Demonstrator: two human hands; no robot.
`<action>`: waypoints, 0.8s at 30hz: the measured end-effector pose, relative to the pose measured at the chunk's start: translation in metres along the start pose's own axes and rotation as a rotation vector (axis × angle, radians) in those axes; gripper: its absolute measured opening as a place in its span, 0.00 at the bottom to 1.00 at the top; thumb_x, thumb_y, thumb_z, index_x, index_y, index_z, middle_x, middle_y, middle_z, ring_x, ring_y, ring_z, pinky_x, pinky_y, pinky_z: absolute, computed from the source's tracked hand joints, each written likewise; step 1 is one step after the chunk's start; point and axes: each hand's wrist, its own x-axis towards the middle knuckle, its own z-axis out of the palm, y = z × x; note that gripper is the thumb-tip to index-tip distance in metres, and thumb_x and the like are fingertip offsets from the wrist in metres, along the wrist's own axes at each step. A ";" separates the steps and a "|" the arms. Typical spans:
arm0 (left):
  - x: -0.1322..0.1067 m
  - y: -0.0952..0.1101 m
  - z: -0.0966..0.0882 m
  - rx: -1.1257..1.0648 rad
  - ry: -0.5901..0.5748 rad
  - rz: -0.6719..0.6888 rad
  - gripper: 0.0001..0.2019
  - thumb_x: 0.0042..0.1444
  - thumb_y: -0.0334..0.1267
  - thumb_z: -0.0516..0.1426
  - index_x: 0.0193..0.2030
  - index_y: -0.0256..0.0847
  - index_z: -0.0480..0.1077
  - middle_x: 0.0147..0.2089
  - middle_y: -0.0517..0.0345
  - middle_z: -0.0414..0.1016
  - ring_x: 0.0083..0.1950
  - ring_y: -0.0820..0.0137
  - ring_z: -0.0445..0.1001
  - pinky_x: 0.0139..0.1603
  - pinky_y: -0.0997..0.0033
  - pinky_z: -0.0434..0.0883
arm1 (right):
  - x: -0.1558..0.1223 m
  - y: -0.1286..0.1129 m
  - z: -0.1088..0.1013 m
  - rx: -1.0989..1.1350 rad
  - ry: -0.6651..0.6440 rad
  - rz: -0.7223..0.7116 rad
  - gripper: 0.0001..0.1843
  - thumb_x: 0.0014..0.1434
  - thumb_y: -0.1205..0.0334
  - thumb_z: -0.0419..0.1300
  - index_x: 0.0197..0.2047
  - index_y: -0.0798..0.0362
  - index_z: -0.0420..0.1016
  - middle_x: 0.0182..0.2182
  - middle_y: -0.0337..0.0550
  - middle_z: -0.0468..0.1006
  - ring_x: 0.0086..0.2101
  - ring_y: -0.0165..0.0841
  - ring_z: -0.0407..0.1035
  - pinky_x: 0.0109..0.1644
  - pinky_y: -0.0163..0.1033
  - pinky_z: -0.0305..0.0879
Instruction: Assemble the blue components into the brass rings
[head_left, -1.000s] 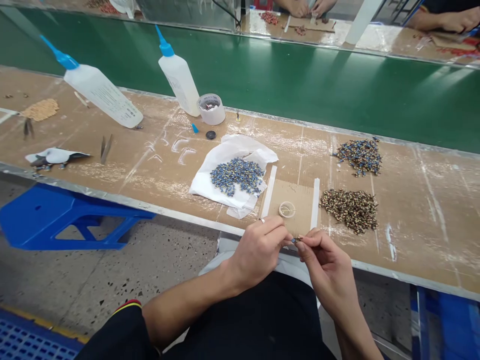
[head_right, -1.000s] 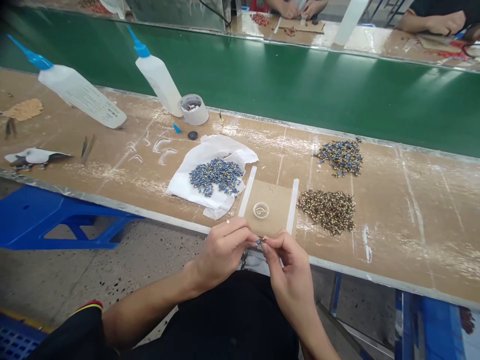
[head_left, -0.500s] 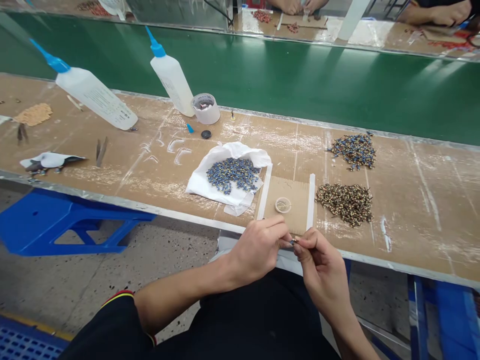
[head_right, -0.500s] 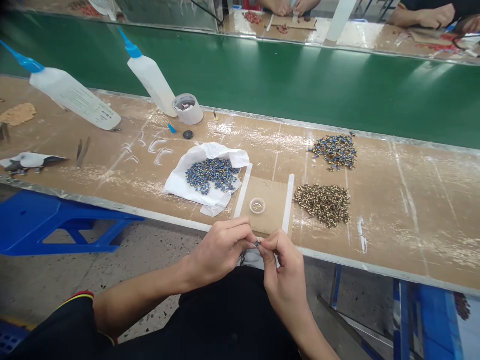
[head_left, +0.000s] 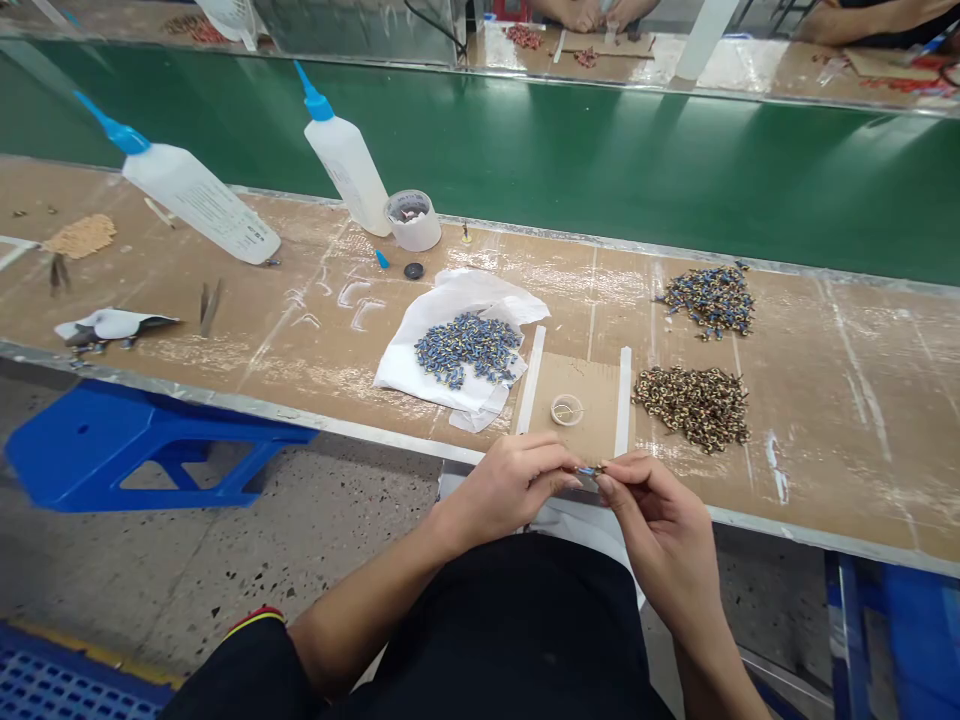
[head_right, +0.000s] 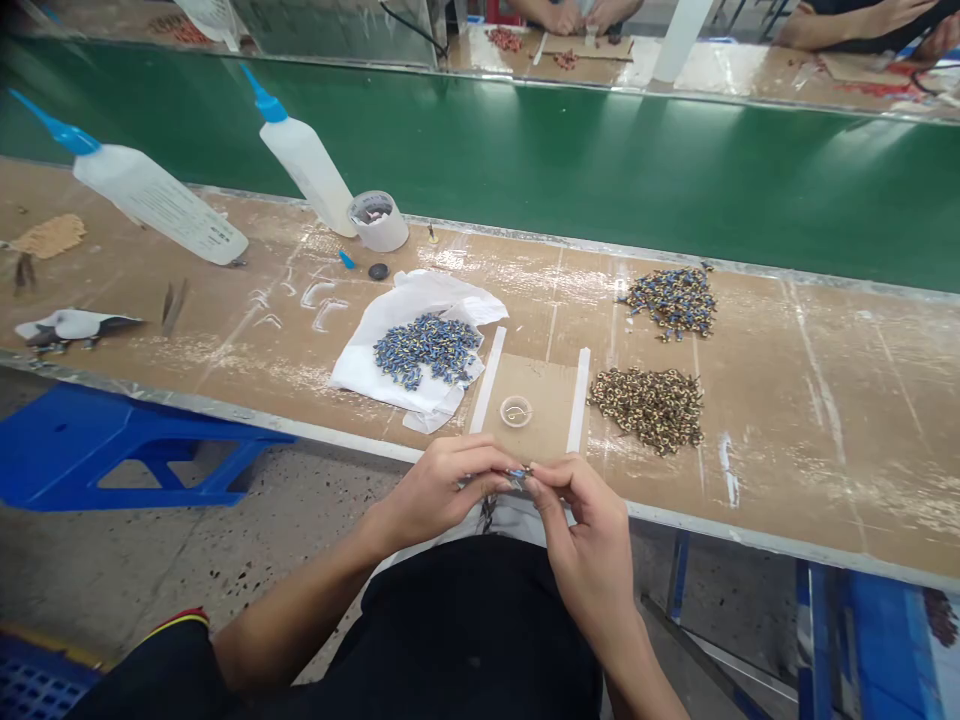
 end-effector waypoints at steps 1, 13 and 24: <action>-0.001 -0.001 0.001 -0.006 0.012 0.009 0.10 0.68 0.35 0.53 0.45 0.37 0.75 0.40 0.51 0.78 0.40 0.68 0.75 0.42 0.71 0.70 | 0.001 -0.002 0.000 0.000 -0.017 0.001 0.03 0.65 0.62 0.61 0.38 0.49 0.74 0.32 0.40 0.72 0.32 0.32 0.69 0.36 0.36 0.67; -0.007 0.005 0.003 0.071 0.033 0.069 0.13 0.69 0.34 0.50 0.39 0.34 0.74 0.33 0.53 0.73 0.32 0.71 0.69 0.34 0.74 0.65 | -0.002 -0.003 0.000 0.137 -0.086 0.085 0.03 0.64 0.62 0.62 0.41 0.48 0.77 0.32 0.39 0.77 0.30 0.29 0.71 0.35 0.34 0.70; -0.016 0.012 0.006 0.252 -0.032 0.142 0.14 0.66 0.30 0.48 0.30 0.38 0.69 0.26 0.59 0.68 0.27 0.73 0.65 0.29 0.73 0.61 | -0.016 -0.003 -0.001 -0.018 -0.171 -0.032 0.06 0.66 0.67 0.58 0.35 0.50 0.70 0.29 0.37 0.73 0.28 0.28 0.69 0.32 0.33 0.66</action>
